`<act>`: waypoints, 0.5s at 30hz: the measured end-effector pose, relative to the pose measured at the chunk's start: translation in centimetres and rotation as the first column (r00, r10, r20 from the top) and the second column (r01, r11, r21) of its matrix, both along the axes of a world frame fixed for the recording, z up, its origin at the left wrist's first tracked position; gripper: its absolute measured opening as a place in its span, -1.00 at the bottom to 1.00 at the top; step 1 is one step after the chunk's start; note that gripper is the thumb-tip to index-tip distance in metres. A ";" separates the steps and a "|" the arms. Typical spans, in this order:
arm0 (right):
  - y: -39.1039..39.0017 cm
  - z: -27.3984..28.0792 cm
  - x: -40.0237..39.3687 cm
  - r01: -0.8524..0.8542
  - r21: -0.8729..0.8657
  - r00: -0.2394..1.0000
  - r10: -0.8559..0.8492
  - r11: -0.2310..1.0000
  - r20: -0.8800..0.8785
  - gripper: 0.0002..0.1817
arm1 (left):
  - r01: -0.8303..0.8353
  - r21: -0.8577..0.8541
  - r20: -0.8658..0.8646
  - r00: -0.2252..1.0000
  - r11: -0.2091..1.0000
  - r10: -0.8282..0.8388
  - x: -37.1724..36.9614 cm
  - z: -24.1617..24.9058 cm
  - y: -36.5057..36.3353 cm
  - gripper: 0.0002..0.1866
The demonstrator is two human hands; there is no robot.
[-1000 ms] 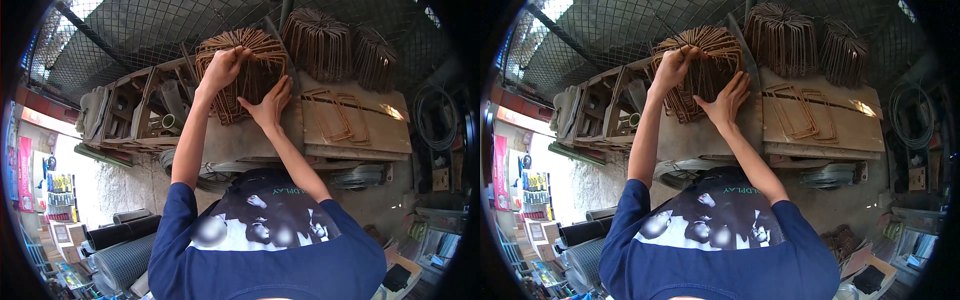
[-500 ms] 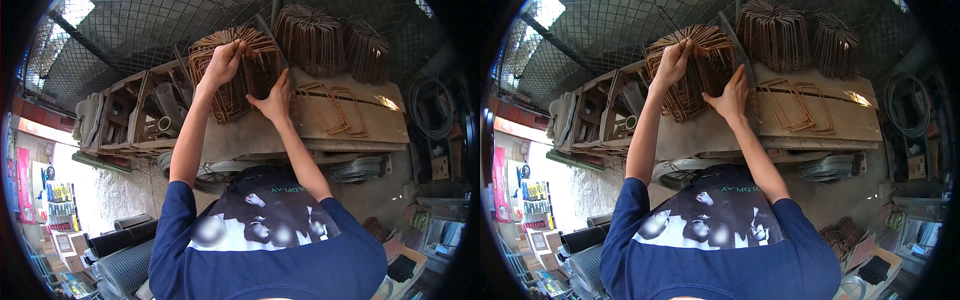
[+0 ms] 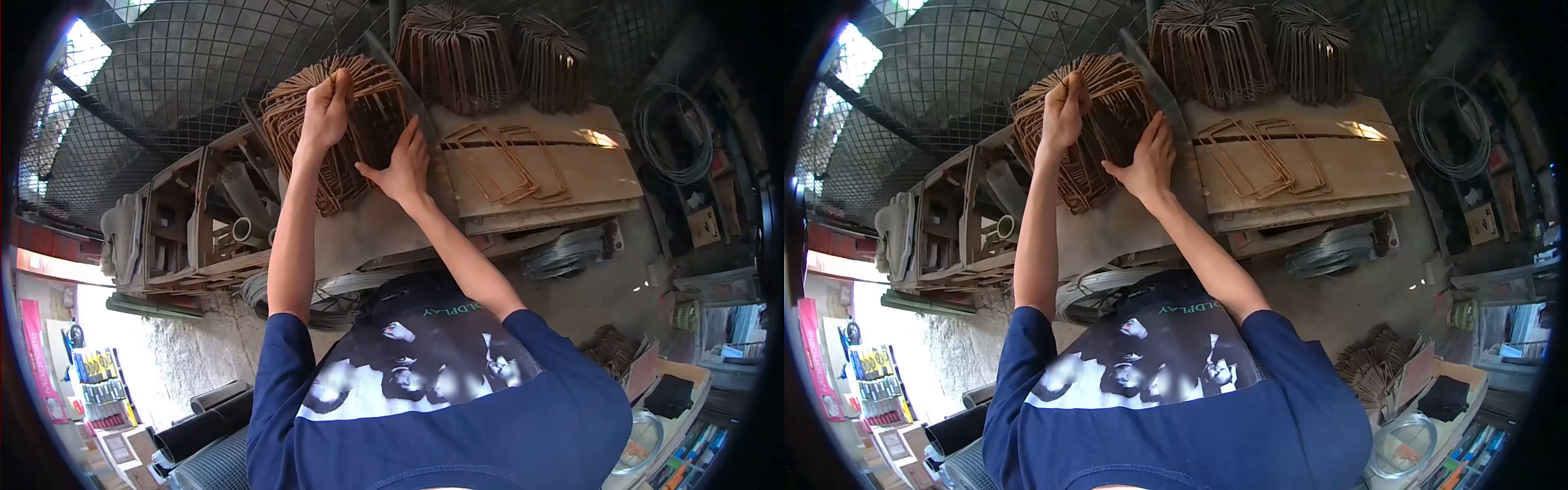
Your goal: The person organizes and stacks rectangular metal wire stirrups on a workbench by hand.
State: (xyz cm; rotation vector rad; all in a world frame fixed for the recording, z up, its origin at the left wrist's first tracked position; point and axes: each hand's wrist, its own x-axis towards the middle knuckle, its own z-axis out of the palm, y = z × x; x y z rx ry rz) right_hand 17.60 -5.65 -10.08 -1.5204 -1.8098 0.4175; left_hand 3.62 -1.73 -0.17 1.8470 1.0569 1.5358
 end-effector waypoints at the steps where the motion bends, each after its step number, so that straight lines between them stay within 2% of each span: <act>1: -0.1 0.0 0.6 0.005 0.001 1.000 -0.005 1.000 0.007 0.47 | -0.002 -0.004 0.023 1.000 1.000 0.002 0.0 0.0 0.1 -0.51; 3: -0.7 1.5 2.5 -0.051 -0.056 0.987 0.059 0.997 0.151 0.43 | 0.010 -0.009 0.044 0.999 1.000 -0.010 0.0 0.2 0.2 -0.53; 4: 0.0 1.6 5.5 -0.085 0.009 0.996 0.085 0.996 -0.011 0.37 | 0.019 0.005 0.057 0.998 1.000 -0.019 0.1 0.5 0.3 -0.53; 6: 1.0 1.0 10.2 -0.066 -0.002 0.997 0.066 0.998 -0.037 0.33 | 0.082 -0.142 0.037 0.996 0.986 -0.077 -0.4 1.2 -0.4 -0.54; 7: 1.0 1.5 12.2 0.055 -0.100 0.979 -0.034 0.993 0.202 0.33 | 0.059 -0.234 -0.021 0.998 0.970 -0.066 -0.9 1.5 -0.4 -0.56; 8: 0.7 1.9 13.9 0.193 -0.162 0.893 -0.105 0.968 0.437 0.33 | 0.050 -0.232 -0.002 0.999 0.971 -0.052 -0.9 1.5 -0.4 -0.56; 10: -0.6 2.1 16.2 0.242 -0.339 0.831 -0.014 0.909 0.556 0.30 | 0.163 -0.157 -0.014 0.986 0.974 -0.167 -1.2 1.7 -0.1 -0.56; 11: -0.5 1.2 17.3 0.230 -0.405 0.867 0.002 0.885 0.498 0.34 | 0.204 -0.151 -0.075 0.973 0.967 -0.216 -1.7 1.9 0.3 -0.58; 12: -0.4 0.2 18.2 0.221 -0.400 0.861 0.014 0.889 0.508 0.34 | 0.190 -0.146 -0.063 0.978 0.971 -0.201 -2.0 2.1 0.4 -0.58; 14: -0.5 -1.7 19.7 0.005 -0.335 0.977 0.066 0.942 0.201 0.35 | 0.268 -0.160 -0.003 0.962 0.950 -0.272 -1.8 2.3 0.4 -0.62; 15: 0.0 -2.3 19.9 -0.008 -0.336 0.974 0.083 0.942 0.211 0.35 | 0.253 -0.158 0.007 0.967 0.955 -0.255 -2.2 2.0 0.0 -0.62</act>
